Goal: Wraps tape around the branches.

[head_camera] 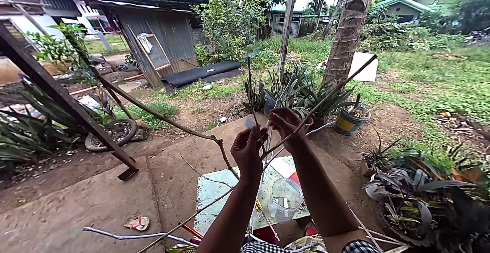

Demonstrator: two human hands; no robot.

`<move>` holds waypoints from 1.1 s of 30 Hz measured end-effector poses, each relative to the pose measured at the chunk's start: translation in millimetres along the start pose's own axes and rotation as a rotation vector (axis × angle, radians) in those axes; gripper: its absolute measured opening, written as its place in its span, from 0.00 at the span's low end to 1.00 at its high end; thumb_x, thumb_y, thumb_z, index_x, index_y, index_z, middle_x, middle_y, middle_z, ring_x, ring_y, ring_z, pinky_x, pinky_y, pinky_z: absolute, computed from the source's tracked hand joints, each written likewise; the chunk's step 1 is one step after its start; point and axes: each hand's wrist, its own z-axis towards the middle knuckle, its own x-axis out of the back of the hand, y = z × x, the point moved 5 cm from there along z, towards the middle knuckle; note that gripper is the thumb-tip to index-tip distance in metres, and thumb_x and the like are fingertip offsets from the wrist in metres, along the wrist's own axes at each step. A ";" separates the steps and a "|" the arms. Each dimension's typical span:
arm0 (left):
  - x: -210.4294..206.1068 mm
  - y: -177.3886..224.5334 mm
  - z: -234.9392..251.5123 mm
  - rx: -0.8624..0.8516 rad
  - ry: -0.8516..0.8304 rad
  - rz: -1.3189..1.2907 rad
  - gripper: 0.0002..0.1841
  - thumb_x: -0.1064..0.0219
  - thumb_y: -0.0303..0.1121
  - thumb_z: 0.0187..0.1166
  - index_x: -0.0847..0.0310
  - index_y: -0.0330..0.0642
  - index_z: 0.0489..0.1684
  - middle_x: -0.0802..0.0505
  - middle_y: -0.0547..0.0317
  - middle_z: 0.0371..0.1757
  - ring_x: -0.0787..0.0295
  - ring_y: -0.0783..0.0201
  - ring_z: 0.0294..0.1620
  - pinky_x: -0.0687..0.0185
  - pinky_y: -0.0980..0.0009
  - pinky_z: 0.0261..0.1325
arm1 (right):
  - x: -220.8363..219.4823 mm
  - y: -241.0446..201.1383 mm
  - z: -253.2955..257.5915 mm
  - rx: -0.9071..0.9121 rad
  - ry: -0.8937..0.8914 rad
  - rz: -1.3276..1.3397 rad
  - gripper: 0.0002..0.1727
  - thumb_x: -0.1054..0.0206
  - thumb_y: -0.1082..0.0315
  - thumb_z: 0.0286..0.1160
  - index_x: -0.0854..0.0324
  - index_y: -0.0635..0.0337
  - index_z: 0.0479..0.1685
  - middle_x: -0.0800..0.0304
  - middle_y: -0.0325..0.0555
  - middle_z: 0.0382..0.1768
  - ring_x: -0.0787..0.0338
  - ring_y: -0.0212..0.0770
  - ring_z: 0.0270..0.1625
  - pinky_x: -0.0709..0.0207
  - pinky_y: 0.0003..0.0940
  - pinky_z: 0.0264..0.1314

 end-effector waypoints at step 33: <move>-3.9 -17.3 12.1 0.601 -0.335 -0.110 0.24 0.57 0.42 0.96 0.18 0.38 0.40 0.07 0.54 0.34 0.06 0.62 0.36 0.08 0.68 0.48 | -23.5 32.5 26.7 -0.320 -0.451 0.139 0.15 0.51 0.69 0.89 0.18 0.59 0.56 0.09 0.38 0.54 0.11 0.25 0.51 0.18 0.20 0.52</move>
